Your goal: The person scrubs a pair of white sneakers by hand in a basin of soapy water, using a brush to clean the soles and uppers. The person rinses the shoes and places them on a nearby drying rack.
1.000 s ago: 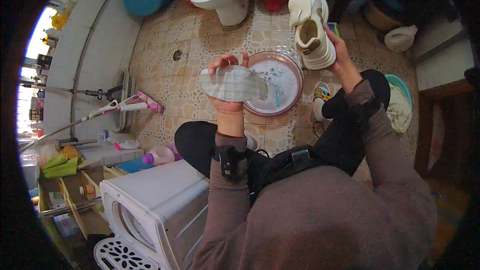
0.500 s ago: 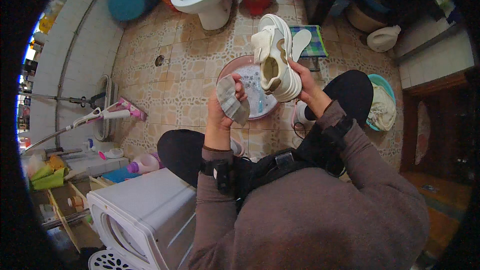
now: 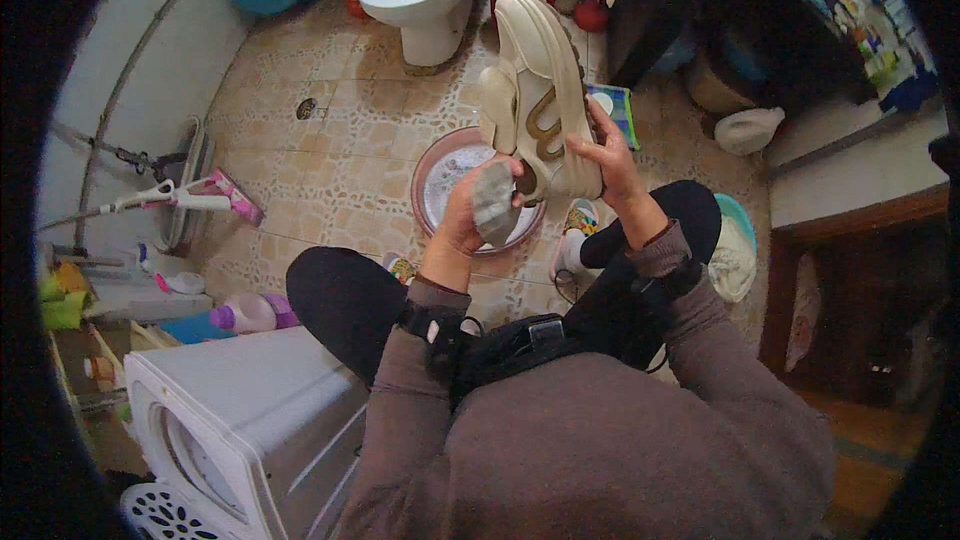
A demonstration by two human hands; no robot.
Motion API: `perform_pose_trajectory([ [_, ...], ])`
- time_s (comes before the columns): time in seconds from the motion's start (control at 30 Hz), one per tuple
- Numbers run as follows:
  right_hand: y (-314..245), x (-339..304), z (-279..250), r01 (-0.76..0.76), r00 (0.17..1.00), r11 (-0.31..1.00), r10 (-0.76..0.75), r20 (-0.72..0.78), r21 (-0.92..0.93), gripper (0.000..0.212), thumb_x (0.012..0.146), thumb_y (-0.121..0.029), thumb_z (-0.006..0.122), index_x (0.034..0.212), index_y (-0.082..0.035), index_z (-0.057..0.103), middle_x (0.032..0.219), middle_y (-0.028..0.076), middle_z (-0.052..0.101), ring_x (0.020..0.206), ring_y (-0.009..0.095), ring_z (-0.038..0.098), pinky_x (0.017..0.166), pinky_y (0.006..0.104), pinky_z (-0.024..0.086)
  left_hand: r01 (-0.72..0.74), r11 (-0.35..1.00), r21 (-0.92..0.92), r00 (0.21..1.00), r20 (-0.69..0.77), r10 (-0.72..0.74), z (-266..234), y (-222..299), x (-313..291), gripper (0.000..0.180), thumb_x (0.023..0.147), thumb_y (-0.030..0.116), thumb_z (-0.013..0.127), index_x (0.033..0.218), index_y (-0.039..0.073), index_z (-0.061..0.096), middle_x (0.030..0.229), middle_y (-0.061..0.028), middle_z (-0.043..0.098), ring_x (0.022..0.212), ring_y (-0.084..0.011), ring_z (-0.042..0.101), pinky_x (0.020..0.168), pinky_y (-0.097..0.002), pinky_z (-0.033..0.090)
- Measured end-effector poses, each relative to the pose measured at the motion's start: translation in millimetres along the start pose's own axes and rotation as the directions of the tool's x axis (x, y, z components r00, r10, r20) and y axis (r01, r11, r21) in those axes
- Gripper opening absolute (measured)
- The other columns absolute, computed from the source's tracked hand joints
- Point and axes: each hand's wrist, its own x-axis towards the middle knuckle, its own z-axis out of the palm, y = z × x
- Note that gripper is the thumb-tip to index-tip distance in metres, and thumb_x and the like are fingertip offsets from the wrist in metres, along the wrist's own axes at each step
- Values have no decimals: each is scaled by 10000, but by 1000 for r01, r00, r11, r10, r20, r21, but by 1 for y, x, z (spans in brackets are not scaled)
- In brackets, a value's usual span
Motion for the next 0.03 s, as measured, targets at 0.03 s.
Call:
perform_pose_trajectory([
  [0.03,-7,3,5,-17,1000,1000,17,-2,-26,813,787,-134,734,1498,-75,343,1405,82,494,1259,194,486,1035,347,392,17,984,179,998,-54,-7,-3,-2,2,338,958,333,540,1138,59,623,1114,-81,619,880,-203,603,706,-385,527],
])
